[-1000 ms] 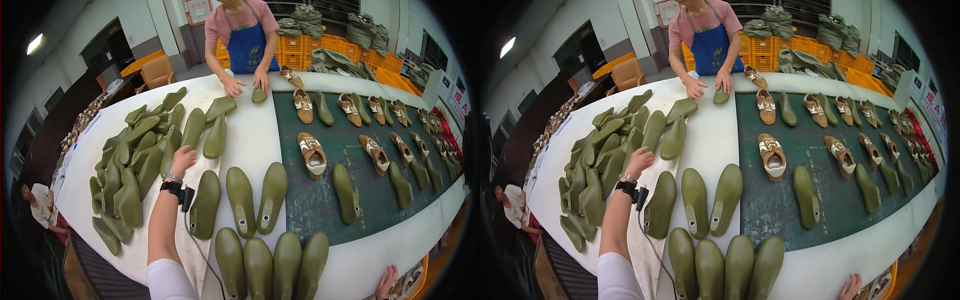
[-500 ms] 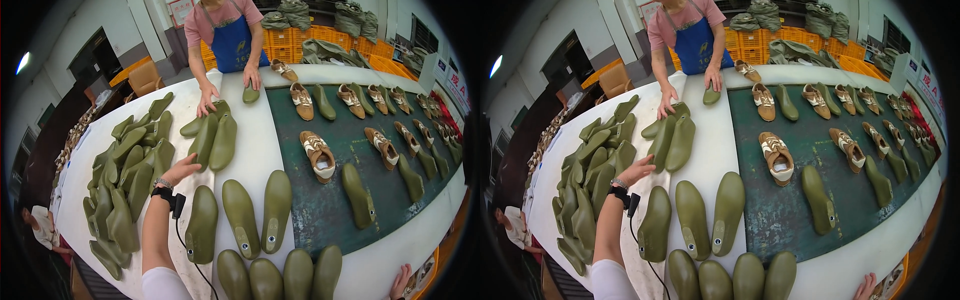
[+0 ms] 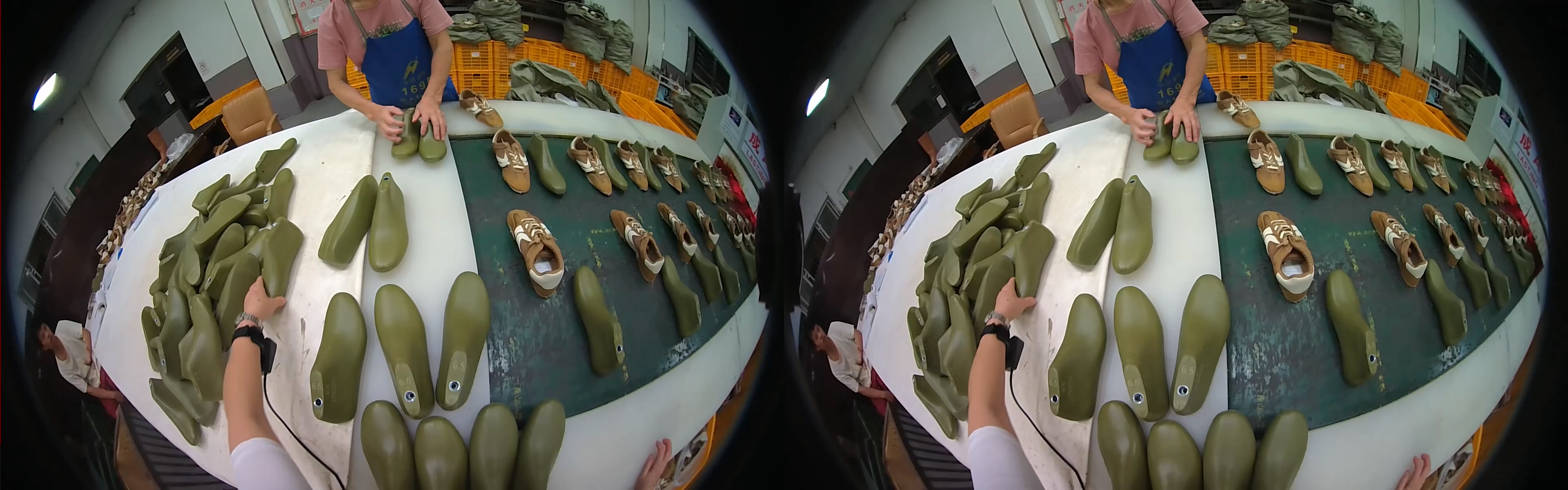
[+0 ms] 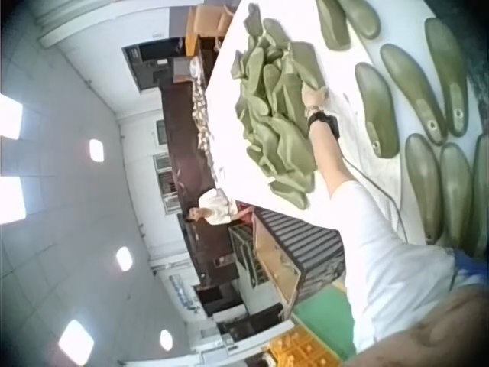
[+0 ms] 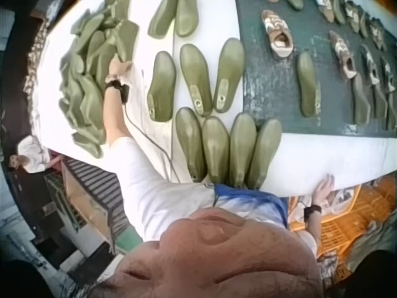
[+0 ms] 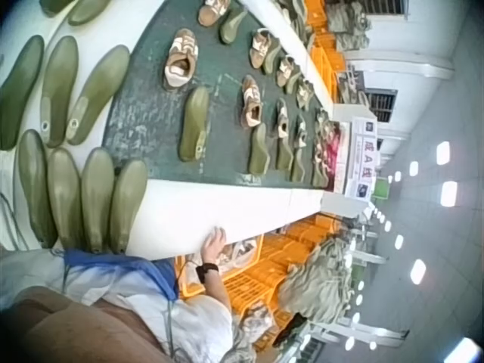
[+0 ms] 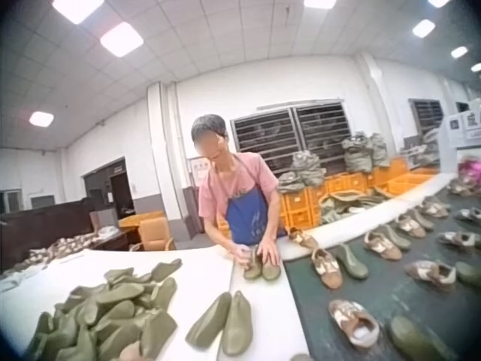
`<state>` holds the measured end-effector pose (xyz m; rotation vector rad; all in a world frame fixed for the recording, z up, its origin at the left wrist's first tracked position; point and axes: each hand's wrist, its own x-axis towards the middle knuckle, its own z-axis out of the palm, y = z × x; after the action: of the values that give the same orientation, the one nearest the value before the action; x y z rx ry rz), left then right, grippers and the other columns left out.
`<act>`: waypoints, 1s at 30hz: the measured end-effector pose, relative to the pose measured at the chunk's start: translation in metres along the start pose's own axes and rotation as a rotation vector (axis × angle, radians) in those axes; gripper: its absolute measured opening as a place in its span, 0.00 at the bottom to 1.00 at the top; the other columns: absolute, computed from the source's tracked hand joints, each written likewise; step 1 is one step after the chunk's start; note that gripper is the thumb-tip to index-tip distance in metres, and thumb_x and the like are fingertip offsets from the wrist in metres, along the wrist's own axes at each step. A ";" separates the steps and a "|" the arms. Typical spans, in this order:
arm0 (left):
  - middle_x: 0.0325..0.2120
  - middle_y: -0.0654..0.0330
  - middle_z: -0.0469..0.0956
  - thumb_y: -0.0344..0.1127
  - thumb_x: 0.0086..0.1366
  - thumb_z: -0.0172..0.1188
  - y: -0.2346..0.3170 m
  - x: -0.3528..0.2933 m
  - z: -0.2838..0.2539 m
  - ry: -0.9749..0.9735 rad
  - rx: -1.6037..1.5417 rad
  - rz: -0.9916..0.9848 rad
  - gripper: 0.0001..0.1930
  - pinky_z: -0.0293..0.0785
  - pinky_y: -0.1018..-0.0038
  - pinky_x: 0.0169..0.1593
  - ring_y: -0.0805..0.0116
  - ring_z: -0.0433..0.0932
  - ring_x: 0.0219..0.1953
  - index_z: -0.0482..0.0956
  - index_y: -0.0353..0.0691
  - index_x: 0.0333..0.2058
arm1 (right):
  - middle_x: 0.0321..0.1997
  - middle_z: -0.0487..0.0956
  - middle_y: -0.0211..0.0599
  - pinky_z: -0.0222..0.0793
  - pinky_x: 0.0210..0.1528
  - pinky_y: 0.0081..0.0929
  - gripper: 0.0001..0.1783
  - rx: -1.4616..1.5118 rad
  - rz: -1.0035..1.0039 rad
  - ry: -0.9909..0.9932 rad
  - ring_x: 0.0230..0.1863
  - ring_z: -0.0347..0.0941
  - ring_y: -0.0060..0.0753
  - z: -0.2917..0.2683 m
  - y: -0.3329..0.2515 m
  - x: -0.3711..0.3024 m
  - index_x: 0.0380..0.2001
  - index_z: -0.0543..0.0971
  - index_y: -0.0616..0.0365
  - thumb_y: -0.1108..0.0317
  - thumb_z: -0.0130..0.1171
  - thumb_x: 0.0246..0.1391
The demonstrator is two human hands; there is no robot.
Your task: Insert shoe lasts into partially finished shoes on a conveyor line.
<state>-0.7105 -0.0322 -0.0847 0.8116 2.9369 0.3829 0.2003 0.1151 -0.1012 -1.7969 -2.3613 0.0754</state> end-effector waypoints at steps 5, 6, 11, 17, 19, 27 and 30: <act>0.48 0.44 0.69 0.36 0.37 0.70 -0.019 -0.100 -0.022 -0.174 -0.040 0.207 0.42 0.64 0.67 0.55 0.51 0.67 0.52 0.62 0.34 0.54 | 0.56 0.64 0.58 0.54 0.59 0.41 0.18 -0.001 0.010 0.010 0.57 0.59 0.56 -0.003 -0.001 -0.003 0.49 0.69 0.65 0.67 0.42 0.59; 0.48 0.45 0.69 0.34 0.37 0.70 -0.032 -0.118 -0.026 -0.215 -0.035 0.224 0.41 0.64 0.67 0.55 0.50 0.67 0.52 0.62 0.37 0.54 | 0.56 0.64 0.58 0.54 0.60 0.40 0.18 -0.011 0.021 0.020 0.57 0.59 0.55 -0.005 -0.003 -0.003 0.49 0.69 0.64 0.67 0.42 0.59; 0.46 0.49 0.71 0.21 0.44 0.55 -0.091 -0.179 -0.039 0.175 0.276 0.254 0.28 0.64 0.67 0.55 0.53 0.69 0.50 0.68 0.38 0.50 | 0.56 0.64 0.58 0.54 0.59 0.42 0.18 0.030 -0.013 0.038 0.57 0.59 0.56 0.006 -0.002 0.000 0.50 0.69 0.62 0.66 0.43 0.59; 0.37 0.49 0.77 0.53 0.51 0.60 -0.006 -0.186 -0.003 0.226 -0.301 -0.079 0.21 0.58 0.64 0.55 0.54 0.72 0.46 0.81 0.38 0.30 | 0.55 0.65 0.56 0.54 0.59 0.44 0.19 0.079 -0.078 0.147 0.57 0.58 0.55 0.026 0.018 -0.006 0.50 0.69 0.60 0.63 0.42 0.60; 0.39 0.50 0.76 0.34 0.44 0.64 -0.004 -0.191 -0.003 0.160 -0.373 0.043 0.14 0.68 0.70 0.49 0.55 0.74 0.43 0.79 0.35 0.32 | 0.55 0.65 0.55 0.54 0.59 0.44 0.19 0.078 -0.094 0.154 0.57 0.58 0.55 0.028 0.022 -0.006 0.50 0.69 0.59 0.63 0.42 0.60; 0.56 0.50 0.63 0.36 0.56 0.59 0.027 -0.182 -0.007 -0.178 -0.770 0.256 0.28 0.58 0.72 0.59 0.61 0.62 0.57 0.64 0.40 0.55 | 0.55 0.66 0.53 0.55 0.58 0.43 0.18 0.055 -0.068 0.194 0.56 0.59 0.54 0.029 0.018 -0.006 0.50 0.71 0.57 0.63 0.43 0.60; 0.55 0.46 0.63 0.45 0.60 0.55 -0.026 -0.130 0.011 0.005 -0.760 -0.195 0.32 0.62 0.71 0.54 0.60 0.65 0.55 0.58 0.36 0.59 | 0.55 0.66 0.53 0.55 0.58 0.43 0.18 0.058 -0.083 0.191 0.56 0.60 0.54 0.033 0.018 -0.006 0.50 0.71 0.57 0.63 0.44 0.60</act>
<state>-0.6105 -0.1185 -0.1018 0.4045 2.4906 1.3477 0.2135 0.1168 -0.1367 -1.6020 -2.2716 -0.0366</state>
